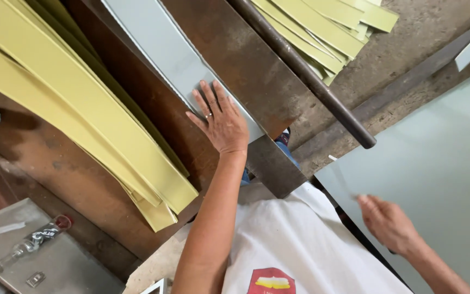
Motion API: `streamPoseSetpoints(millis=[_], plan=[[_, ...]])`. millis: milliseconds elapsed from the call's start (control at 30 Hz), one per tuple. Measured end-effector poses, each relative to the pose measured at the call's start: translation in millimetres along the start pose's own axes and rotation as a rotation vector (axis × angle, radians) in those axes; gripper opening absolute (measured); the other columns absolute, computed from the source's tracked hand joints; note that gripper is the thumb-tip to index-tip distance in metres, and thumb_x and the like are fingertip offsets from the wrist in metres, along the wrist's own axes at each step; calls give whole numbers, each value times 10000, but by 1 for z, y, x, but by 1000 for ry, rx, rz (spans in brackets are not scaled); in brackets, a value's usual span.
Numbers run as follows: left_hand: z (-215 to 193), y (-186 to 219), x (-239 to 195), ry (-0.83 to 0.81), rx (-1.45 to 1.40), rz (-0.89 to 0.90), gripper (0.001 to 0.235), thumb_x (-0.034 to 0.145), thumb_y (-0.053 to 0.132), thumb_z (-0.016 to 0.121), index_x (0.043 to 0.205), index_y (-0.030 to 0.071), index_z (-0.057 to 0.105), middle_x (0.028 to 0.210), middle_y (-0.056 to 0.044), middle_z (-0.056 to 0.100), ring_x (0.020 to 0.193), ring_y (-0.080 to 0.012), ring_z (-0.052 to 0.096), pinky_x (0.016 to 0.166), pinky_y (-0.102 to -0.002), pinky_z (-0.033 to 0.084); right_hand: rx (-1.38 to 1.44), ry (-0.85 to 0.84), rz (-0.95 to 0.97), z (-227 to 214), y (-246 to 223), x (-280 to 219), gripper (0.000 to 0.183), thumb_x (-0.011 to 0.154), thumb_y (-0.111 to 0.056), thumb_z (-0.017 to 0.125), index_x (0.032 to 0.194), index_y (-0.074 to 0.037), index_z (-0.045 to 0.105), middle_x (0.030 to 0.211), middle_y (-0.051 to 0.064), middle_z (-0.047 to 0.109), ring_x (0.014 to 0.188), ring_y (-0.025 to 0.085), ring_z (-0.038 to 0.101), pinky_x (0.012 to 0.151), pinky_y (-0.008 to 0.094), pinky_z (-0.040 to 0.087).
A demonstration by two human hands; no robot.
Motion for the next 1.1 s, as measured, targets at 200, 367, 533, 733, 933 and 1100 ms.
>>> streamPoseSetpoints(millis=[200,367,533,733,933,1100], plan=[[5,-4,-2,21,25,1,535,1126,310,396,1638,185,305,1729,-44,202,1607,-284,124,1276,-618,13,-28,74,-369,12,-24,8,611,944,-580,445,982,-26,699,848,142,697,822,257,629,799,443,531],[1,-7,-5,15,43,1,554,1116,318,405,1636,154,309,1728,-74,188,1604,-308,116,1264,-635,8,219,166,-594,-13,-39,16,570,1081,-515,416,856,-18,584,630,26,495,548,150,459,450,351,397],[-1,-2,1,4,41,-4,553,1107,310,409,1630,151,324,1721,-83,195,1599,-322,123,1250,-645,16,616,117,-378,-18,-58,6,560,1055,-516,383,753,-50,452,537,31,436,394,151,400,335,329,339],[1,1,-1,33,27,-3,539,1119,308,409,1627,147,327,1719,-92,198,1599,-326,145,1255,-657,24,232,57,-262,-13,-68,-22,513,1019,-489,482,834,-19,577,637,45,507,564,153,472,497,359,432],[2,-2,-5,40,17,9,558,1120,286,419,1642,120,311,1729,-111,199,1609,-332,145,1263,-651,24,86,-35,-263,-26,-45,-6,459,986,-478,498,905,-54,655,647,62,587,599,171,541,546,359,493],[-2,1,-2,5,59,-7,555,1107,290,425,1627,137,310,1721,-103,200,1598,-323,142,1257,-643,17,1024,-62,-123,3,-80,0,406,1087,-448,467,841,-125,463,644,-30,397,490,130,373,402,330,311]])
Point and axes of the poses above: each hand's wrist, its own x-axis towards the middle knuckle, its own z-axis out of the palm, y = z × x, the point moved 3 cm from there along x, towards the middle knuckle
